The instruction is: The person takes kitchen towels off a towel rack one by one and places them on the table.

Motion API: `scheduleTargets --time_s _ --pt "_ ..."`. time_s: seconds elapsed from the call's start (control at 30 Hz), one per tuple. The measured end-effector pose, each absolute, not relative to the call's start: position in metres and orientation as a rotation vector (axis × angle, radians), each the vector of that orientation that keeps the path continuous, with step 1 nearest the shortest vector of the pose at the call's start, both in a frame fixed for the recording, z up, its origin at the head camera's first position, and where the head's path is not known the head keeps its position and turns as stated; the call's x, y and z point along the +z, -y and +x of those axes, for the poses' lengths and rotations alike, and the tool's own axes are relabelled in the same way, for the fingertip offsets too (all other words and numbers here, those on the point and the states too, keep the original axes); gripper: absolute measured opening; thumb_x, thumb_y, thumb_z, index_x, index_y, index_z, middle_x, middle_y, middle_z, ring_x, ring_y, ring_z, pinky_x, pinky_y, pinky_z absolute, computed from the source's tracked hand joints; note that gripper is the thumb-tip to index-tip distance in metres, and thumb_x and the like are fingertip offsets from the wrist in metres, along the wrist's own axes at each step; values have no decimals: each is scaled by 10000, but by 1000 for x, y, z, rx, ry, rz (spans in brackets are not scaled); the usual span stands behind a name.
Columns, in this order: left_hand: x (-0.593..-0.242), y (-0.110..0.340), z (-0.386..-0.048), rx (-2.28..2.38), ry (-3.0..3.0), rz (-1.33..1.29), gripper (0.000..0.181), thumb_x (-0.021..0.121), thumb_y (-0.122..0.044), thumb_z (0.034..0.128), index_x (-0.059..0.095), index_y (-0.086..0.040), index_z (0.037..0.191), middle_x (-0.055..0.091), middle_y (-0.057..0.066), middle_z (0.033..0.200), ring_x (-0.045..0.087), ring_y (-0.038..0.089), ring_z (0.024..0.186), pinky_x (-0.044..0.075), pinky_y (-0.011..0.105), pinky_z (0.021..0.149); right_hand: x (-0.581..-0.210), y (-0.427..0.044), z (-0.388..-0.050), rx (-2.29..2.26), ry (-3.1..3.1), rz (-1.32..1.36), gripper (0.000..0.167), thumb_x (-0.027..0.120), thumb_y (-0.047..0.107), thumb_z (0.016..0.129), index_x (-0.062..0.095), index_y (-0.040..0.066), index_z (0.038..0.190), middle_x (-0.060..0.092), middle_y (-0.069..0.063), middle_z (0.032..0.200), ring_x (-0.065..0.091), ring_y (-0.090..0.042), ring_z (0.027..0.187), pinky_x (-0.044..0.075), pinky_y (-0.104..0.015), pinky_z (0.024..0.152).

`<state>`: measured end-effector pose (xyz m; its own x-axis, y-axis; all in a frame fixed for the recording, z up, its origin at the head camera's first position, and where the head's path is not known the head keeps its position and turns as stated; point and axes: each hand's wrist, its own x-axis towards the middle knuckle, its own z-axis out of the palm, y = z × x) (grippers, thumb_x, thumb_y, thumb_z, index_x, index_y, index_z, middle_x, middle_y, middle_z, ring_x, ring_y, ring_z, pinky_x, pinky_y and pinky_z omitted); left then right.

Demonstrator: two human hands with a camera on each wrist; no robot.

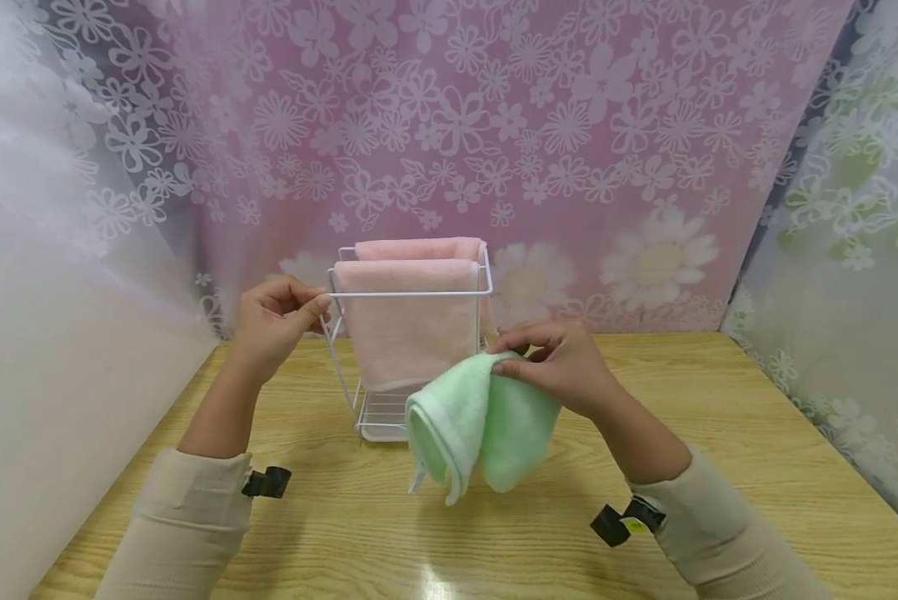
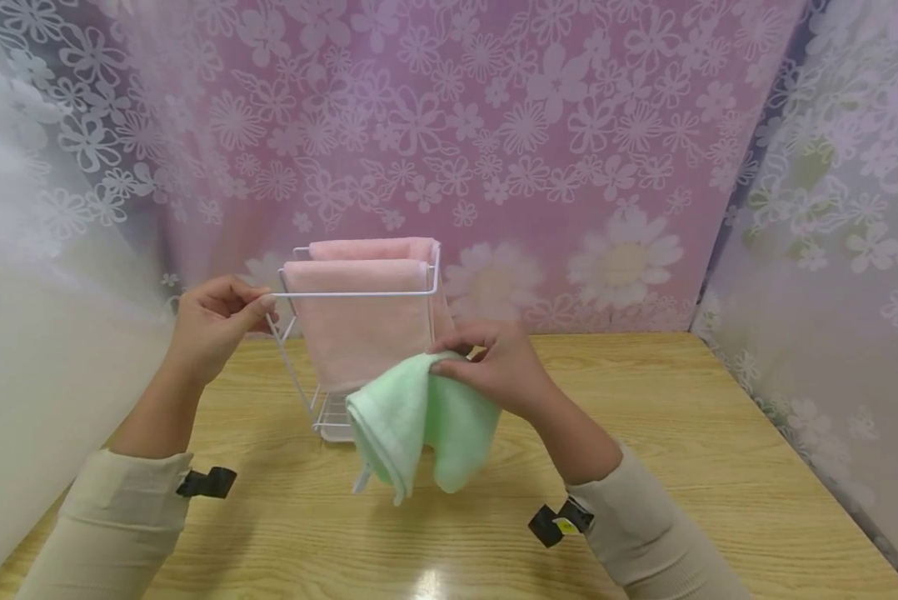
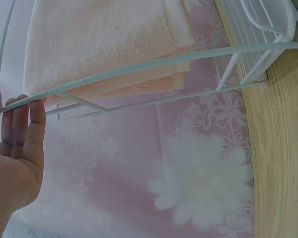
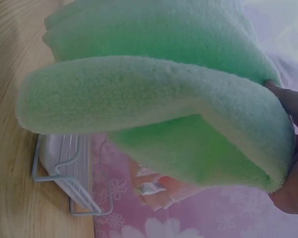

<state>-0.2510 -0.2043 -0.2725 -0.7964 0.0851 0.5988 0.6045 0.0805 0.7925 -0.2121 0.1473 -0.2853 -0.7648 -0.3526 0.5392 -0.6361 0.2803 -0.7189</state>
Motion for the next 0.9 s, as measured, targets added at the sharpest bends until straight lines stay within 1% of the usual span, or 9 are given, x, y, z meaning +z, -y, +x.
scheduleTargets --time_s 0.13,0.27,0.43,0.67,0.77,0.83,0.9 --pt "-273 205 -251 -1759 1965 -682 60 676 49 887 683 46 828 656 71 731 636 173 615 602 286 607 -289 -153 -213 1468 2320 883 135 806 16 787 773 32 917 729 -103 980 647 -137 797 593 -297 615" --pt "-273 205 -252 -1756 1963 -684 71 674 52 888 689 26 823 657 70 733 636 170 617 602 284 607 -291 -159 -212 1456 2355 854 139 810 32 787 774 54 919 726 -60 950 641 -146 799 584 -299 605" --pt "-273 205 -252 -1758 1967 -685 144 668 60 890 704 -50 803 658 67 737 636 165 624 603 284 608 -294 -170 -212 1437 2376 830 134 806 50 799 770 60 927 718 -43 934 626 -145 803 573 -289 605" --pt "-273 206 -251 -1755 1977 -685 123 671 54 890 702 -35 811 660 63 741 637 163 625 603 286 611 -297 -185 -209 1419 2400 757 125 796 76 819 768 60 940 714 -69 925 615 -135 788 574 -283 592" --pt "-272 205 -251 -1764 1976 -686 145 667 57 891 706 -53 806 662 64 744 639 171 629 604 292 614 -296 -191 -205 1411 2416 736 119 785 86 833 767 62 947 707 -72 919 615 -145 777 576 -293 580" --pt "-272 205 -251 -1767 1976 -683 154 667 53 893 707 -65 802 664 72 747 640 175 634 605 300 616 -296 -195 -203 1398 2427 727 118 780 91 840 765 63 953 703 -75 918 618 -152 768 577 -299 576" --pt "-272 205 -251 -1771 1974 -680 139 671 47 893 700 -49 797 664 88 750 640 186 637 606 304 616 -295 -199 -202 1378 2440 713 123 777 97 844 764 68 963 702 -75 929 621 -156 768 576 -298 577"
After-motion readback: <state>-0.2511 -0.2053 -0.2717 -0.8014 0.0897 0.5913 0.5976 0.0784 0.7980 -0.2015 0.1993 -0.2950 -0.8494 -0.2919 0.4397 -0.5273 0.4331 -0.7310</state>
